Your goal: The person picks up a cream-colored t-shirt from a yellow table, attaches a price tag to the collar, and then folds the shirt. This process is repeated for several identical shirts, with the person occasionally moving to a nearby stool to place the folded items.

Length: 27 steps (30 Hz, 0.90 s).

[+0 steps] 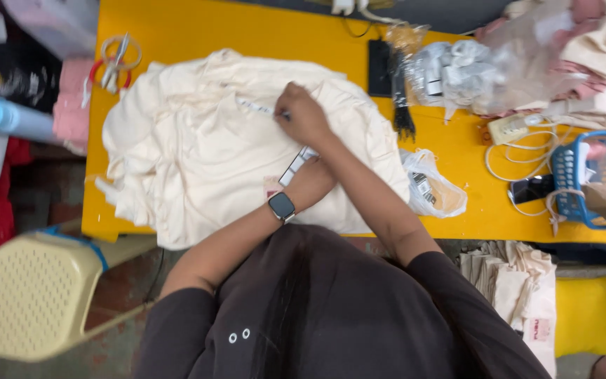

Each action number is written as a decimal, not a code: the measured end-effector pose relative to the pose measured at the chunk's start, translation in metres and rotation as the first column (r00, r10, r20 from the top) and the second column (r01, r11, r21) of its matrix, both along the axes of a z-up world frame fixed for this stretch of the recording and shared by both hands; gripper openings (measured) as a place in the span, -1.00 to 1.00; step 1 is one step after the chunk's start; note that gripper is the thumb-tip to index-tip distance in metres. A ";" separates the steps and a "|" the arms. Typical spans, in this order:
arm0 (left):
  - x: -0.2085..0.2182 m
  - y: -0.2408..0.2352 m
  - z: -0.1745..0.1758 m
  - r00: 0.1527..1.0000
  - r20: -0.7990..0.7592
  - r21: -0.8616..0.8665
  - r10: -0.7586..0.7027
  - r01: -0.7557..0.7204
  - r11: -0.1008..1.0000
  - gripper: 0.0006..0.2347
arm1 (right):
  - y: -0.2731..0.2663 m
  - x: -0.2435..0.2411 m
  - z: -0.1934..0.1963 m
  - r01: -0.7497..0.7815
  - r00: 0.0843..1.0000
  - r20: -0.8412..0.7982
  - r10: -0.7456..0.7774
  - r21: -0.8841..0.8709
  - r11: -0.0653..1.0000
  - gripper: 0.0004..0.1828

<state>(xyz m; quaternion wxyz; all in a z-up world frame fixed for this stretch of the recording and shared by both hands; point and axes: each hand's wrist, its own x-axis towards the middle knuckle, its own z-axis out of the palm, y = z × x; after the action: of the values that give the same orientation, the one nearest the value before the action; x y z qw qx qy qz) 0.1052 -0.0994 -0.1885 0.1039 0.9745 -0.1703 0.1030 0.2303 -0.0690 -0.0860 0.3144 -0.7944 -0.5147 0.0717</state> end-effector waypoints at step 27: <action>-0.024 0.144 0.077 0.886 -0.463 -0.783 0.035 -0.390 -0.485 -0.84 | -0.051 -0.051 0.033 0.121 0.970 0.140 -0.198 0.428 0.896 -0.89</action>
<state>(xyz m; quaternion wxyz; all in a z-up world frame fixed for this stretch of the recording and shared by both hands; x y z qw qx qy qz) 0.0812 0.0447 -0.1117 0.8609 0.4444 0.2212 0.1116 0.1790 -0.1197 -0.0532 0.4334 -0.7519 -0.4774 -0.1378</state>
